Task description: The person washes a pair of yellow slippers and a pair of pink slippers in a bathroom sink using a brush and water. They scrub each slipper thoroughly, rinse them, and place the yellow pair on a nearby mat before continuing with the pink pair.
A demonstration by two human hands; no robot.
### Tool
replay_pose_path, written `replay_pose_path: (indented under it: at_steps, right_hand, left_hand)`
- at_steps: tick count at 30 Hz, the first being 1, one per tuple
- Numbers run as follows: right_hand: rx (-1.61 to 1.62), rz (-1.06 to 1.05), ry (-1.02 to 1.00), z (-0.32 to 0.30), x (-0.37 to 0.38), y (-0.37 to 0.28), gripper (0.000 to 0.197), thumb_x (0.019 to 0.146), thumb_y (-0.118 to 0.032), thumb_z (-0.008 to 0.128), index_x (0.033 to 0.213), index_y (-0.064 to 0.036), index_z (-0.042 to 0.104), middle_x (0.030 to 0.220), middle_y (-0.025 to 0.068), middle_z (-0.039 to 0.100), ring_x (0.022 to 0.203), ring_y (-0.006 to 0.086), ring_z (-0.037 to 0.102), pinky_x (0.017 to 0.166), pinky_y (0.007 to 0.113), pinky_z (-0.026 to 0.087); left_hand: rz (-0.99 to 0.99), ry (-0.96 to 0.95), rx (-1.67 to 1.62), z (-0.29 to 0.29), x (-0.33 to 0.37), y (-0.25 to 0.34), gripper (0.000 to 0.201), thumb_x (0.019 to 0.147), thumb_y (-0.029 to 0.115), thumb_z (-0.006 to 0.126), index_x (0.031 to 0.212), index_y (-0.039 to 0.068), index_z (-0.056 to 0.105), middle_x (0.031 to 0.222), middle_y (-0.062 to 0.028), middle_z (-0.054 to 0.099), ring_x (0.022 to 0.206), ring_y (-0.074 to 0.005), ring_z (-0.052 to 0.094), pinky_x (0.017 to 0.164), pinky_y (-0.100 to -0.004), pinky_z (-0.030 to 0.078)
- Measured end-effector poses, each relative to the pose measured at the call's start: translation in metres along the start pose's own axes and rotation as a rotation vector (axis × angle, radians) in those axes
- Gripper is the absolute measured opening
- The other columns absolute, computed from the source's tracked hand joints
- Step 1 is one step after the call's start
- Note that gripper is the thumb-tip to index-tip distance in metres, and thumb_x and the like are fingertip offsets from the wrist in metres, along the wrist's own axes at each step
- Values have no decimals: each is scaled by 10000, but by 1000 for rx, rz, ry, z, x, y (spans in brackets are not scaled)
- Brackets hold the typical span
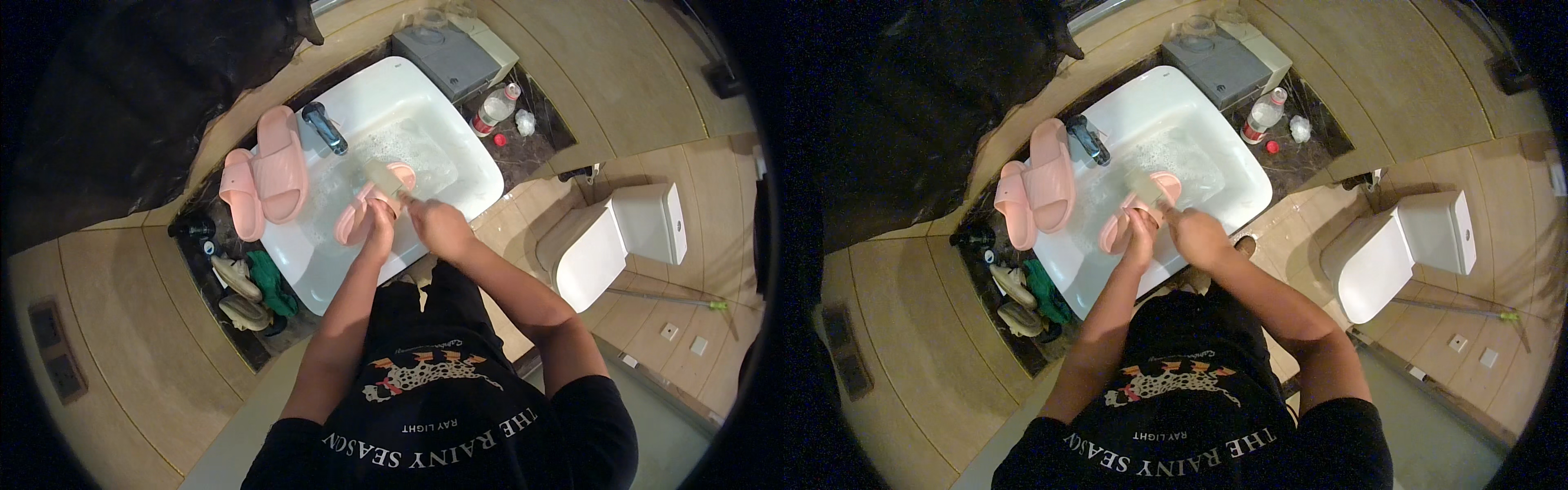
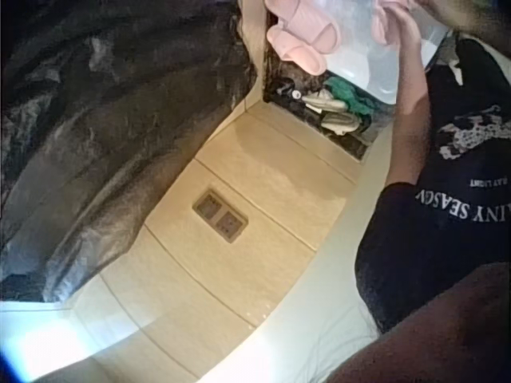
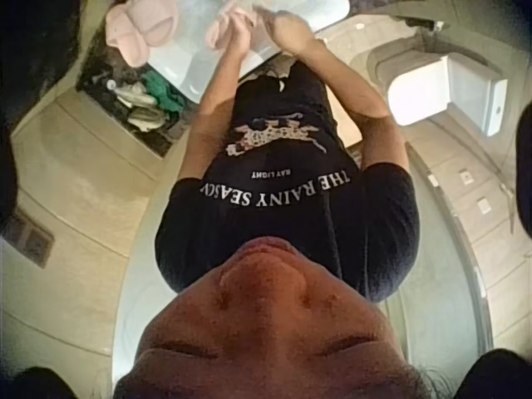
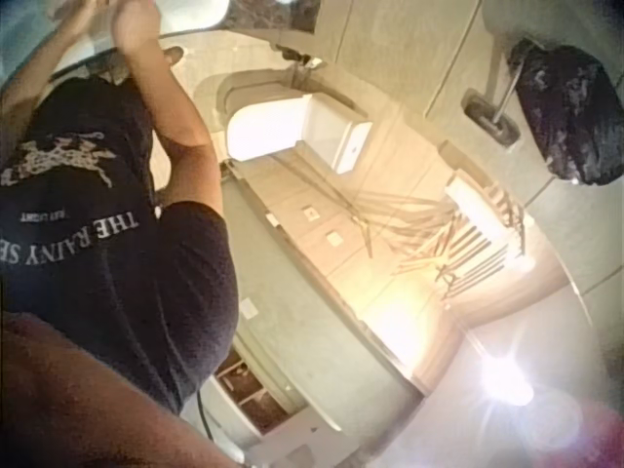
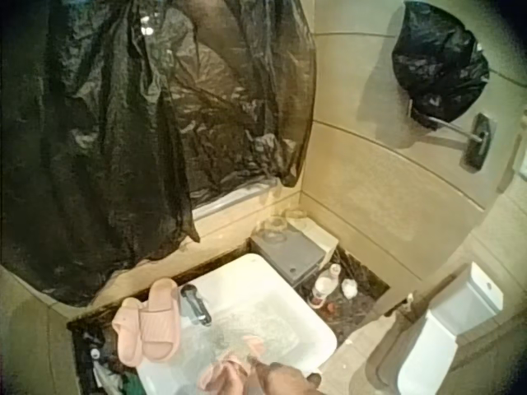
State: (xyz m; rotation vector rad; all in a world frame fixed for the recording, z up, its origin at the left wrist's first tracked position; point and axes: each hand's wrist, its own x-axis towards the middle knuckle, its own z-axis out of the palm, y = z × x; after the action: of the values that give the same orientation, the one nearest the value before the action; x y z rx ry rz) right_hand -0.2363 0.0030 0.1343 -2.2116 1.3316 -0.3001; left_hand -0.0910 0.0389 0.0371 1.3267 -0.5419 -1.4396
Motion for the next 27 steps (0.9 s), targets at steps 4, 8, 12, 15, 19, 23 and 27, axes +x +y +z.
replay_pose_path:
  at_steps: [4,8,12,15,19,23,27]
  right_hand:
    - [3,4,-63,-10,0,0,358,915,-167,511,1261,-119,590,788,212,643,717,394,621,638,474,493]
    - [38,34,49,1,19,34,403,901,-138,477,1294,-92,552,816,230,642,739,385,635,656,474,505]
    - [14,-25,-6,6,1,-7,371,891,-136,511,1254,-107,581,778,219,624,719,392,617,651,482,496]
    - [25,-73,-36,4,-15,-18,336,892,-137,501,1214,-105,589,770,205,621,707,382,618,630,481,493]
    - [5,29,62,2,8,14,426,904,-131,475,1328,-117,515,775,210,620,683,380,620,625,462,511]
    - [56,-6,179,6,0,7,363,933,-178,513,1292,-170,569,745,201,611,666,379,607,606,467,492]
    - [-74,-91,-52,14,-34,-13,445,922,-162,491,1365,-203,502,699,170,581,648,335,622,573,453,504]
  left_hand:
    - [-4,5,211,-10,-6,-3,683,960,666,127,988,45,409,1018,-44,412,998,-158,395,960,-297,324]
    - [96,-35,155,-1,-9,-12,639,912,737,149,815,123,294,820,11,293,752,-104,314,708,-234,302]
    - [-59,32,40,0,-8,-1,716,909,739,121,1142,78,266,1134,-56,320,1044,-168,324,899,-283,265]
    - [-154,11,-96,8,-27,51,978,869,785,91,1501,42,163,1520,-120,283,1396,-232,275,1134,-338,205]
    - [-111,-166,-630,6,-17,46,1023,831,816,68,1506,54,173,1535,-126,269,1403,-271,280,1160,-362,176]
    - [-229,-134,-919,18,-24,74,1043,811,837,89,1497,63,220,1522,-152,293,1402,-305,287,1154,-413,215]
    - [-284,72,-1151,6,-15,72,1027,824,829,142,1460,36,289,1466,-168,376,1364,-309,347,1114,-468,292]
